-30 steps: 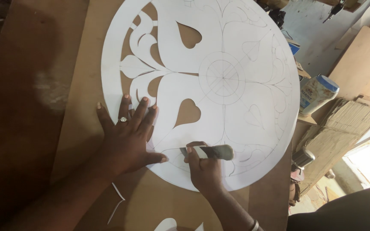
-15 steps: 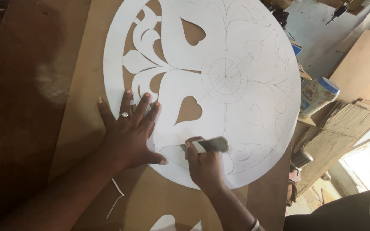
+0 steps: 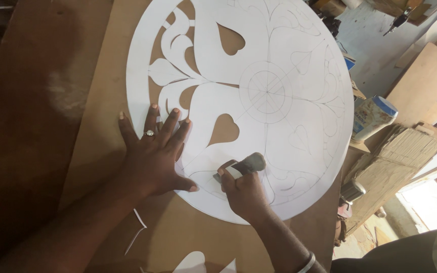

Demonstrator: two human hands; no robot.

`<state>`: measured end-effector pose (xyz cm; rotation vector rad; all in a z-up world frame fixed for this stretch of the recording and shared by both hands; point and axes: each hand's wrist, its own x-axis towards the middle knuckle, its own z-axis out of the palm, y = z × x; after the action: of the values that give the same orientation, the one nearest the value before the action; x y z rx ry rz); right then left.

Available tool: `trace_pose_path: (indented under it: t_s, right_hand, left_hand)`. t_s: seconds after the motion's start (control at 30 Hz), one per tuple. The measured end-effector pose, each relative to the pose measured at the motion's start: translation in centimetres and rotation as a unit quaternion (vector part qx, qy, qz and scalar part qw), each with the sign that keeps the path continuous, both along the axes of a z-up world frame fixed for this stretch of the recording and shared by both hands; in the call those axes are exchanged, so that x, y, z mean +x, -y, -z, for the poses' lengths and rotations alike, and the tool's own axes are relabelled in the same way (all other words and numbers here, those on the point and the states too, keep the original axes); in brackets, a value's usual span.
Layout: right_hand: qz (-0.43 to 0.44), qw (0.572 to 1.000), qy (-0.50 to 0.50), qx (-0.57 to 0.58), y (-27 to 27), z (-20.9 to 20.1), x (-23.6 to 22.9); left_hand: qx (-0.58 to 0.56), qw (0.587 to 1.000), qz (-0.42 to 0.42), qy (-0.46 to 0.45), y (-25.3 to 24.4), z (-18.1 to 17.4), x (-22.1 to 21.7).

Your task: The person is using a handheld carving tool to cut out shapes from a circular white board following drawn patterns.

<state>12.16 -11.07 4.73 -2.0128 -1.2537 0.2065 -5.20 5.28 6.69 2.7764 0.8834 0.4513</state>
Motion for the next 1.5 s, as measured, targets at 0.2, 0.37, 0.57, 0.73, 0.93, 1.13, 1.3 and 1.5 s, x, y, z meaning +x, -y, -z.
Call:
trace_pose_path:
  t_s: [0.2, 0.37, 0.57, 0.73, 0.93, 1.13, 1.3, 1.5]
  right_hand:
    - [0.016, 1.0, -0.005, -0.026, 0.1, -0.5, -0.4]
    - [-0.014, 1.0, 0.027, -0.003, 0.5, 0.4, 0.2]
    - [0.007, 0.977, -0.171, 0.124, 1.6, 3.6, 2.4]
    - [0.044, 0.977, 0.149, 0.143, 3.1, 3.5, 3.0]
    - [-0.029, 0.904, 0.387, 0.177, 5.0, 4.1, 3.4]
    - [-0.01, 0.931, 0.331, 0.157, 6.1, 5.5, 1.6]
    - [-0.043, 0.941, 0.321, 0.102, 6.8, 6.7, -1.4]
    - [-0.099, 0.93, 0.324, 0.142, 6.9, 9.6, -1.9]
  left_hand:
    - [0.003, 1.0, 0.004, 0.006, -0.1, 0.4, 0.0]
    - [0.009, 1.0, 0.007, 0.023, -0.2, 0.9, 0.1]
    - [0.013, 0.999, 0.023, -0.026, -0.1, -0.6, -0.6]
    - [0.012, 0.997, 0.041, -0.058, -0.8, -1.1, -0.9]
    - [0.041, 0.993, 0.039, -0.102, -2.5, -2.5, -0.7]
    - [0.073, 0.992, 0.039, -0.1, -4.3, -3.1, -0.2]
    - [0.123, 0.992, -0.003, -0.032, -6.1, -3.0, 0.2]
    - [0.215, 0.975, 0.001, 0.058, -6.9, 2.6, 0.3]
